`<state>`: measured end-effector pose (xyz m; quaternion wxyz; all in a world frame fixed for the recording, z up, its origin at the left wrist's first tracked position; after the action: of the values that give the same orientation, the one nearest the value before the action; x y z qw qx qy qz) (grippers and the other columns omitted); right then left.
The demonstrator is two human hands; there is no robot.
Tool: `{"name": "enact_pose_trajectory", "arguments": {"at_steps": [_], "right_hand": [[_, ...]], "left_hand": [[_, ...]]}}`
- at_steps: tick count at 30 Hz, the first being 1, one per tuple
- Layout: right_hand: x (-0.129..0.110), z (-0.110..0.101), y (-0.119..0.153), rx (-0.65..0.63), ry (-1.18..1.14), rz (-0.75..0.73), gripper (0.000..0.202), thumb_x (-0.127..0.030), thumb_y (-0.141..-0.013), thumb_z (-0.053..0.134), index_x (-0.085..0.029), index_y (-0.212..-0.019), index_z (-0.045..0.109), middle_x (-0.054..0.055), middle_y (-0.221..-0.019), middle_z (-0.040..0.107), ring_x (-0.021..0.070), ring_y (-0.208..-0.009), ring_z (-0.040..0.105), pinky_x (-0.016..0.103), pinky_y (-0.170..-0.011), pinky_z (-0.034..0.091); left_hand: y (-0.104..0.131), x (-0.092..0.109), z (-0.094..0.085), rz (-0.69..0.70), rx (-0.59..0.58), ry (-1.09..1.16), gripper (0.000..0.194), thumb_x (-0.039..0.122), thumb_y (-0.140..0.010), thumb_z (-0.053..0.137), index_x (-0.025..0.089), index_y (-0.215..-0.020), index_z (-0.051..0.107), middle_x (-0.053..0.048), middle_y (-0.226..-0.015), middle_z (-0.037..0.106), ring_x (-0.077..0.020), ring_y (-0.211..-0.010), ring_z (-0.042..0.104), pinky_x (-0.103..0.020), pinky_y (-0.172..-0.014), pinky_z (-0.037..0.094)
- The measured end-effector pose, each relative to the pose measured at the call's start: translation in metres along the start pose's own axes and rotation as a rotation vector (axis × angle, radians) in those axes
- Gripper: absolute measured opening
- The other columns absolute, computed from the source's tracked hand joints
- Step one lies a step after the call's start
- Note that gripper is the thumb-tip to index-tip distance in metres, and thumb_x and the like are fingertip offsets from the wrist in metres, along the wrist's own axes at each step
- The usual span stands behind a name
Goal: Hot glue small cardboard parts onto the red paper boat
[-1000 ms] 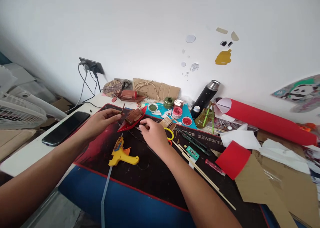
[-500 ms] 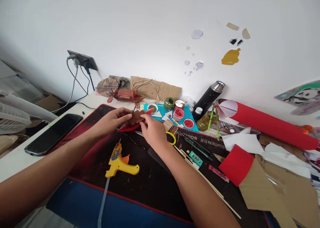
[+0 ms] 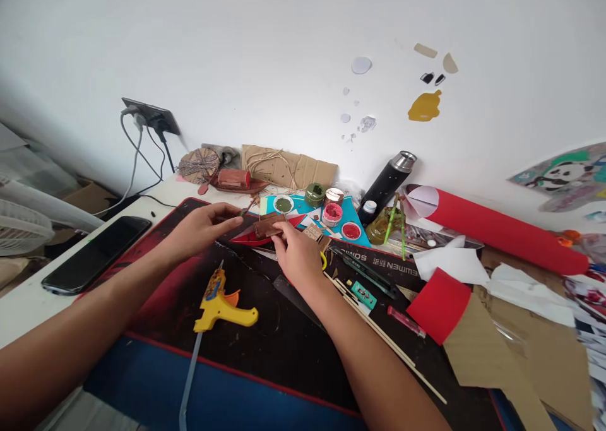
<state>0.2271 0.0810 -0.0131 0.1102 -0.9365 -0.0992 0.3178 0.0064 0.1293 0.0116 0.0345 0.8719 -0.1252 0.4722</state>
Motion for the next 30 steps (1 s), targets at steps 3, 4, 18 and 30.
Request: {"name": "enact_pose_trajectory", "arguments": {"at_steps": [3, 4, 18, 30], "right_hand": [[0.002, 0.003, 0.0, -0.008, -0.003, 0.003, 0.03, -0.029, -0.104, 0.066, -0.026, -0.133, 0.073, 0.006, -0.093, 0.081, 0.0263, -0.084, 0.076, 0.034, -0.078, 0.051], [0.003, 0.004, 0.0, -0.007, -0.004, 0.002, 0.03, -0.029, -0.104, 0.066, -0.025, -0.133, 0.073, 0.006, -0.093, 0.081, 0.0263, -0.084, 0.076, 0.034, -0.077, 0.05], [0.003, 0.0, 0.011, 0.115, -0.118, -0.083, 0.026, -0.032, -0.103, 0.065, -0.023, -0.125, 0.077, 0.004, -0.084, 0.078, 0.0231, -0.072, 0.072, 0.032, -0.071, 0.051], [0.01, -0.015, 0.023, 0.179, -0.347, -0.133, 0.024, -0.034, -0.106, 0.059, -0.022, -0.109, 0.08, 0.004, -0.077, 0.081, 0.0212, -0.069, 0.076, 0.03, -0.067, 0.055]], "left_hand": [[0.03, -0.009, -0.019, -0.079, 0.078, -0.215, 0.052, 0.071, -0.086, 0.065, 0.023, -0.102, 0.076, -0.007, -0.099, 0.082, -0.0295, -0.087, 0.072, -0.038, -0.078, 0.051], [0.04, -0.01, -0.022, -0.095, 0.084, -0.273, 0.051, 0.071, -0.086, 0.064, 0.024, -0.1, 0.076, -0.006, -0.096, 0.082, -0.0298, -0.085, 0.072, -0.038, -0.075, 0.049], [0.065, 0.019, 0.013, -0.083, 0.026, -0.885, 0.038, 0.055, -0.102, 0.061, 0.022, -0.116, 0.075, -0.007, -0.094, 0.08, -0.0327, -0.092, 0.075, -0.038, -0.073, 0.046], [0.063, 0.016, 0.027, -0.094, -0.024, -1.029, 0.038, 0.055, -0.104, 0.06, 0.021, -0.114, 0.074, -0.01, -0.095, 0.08, -0.0342, -0.093, 0.076, -0.038, -0.073, 0.047]]}}
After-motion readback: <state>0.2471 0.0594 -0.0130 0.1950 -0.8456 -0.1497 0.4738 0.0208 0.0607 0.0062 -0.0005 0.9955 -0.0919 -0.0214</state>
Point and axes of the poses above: each hand's wrist, its own y-axis away from the middle knuckle, its own z-axis out of the palm, x = y × z, the point moved 6 cm from there along -y, towards the middle knuckle
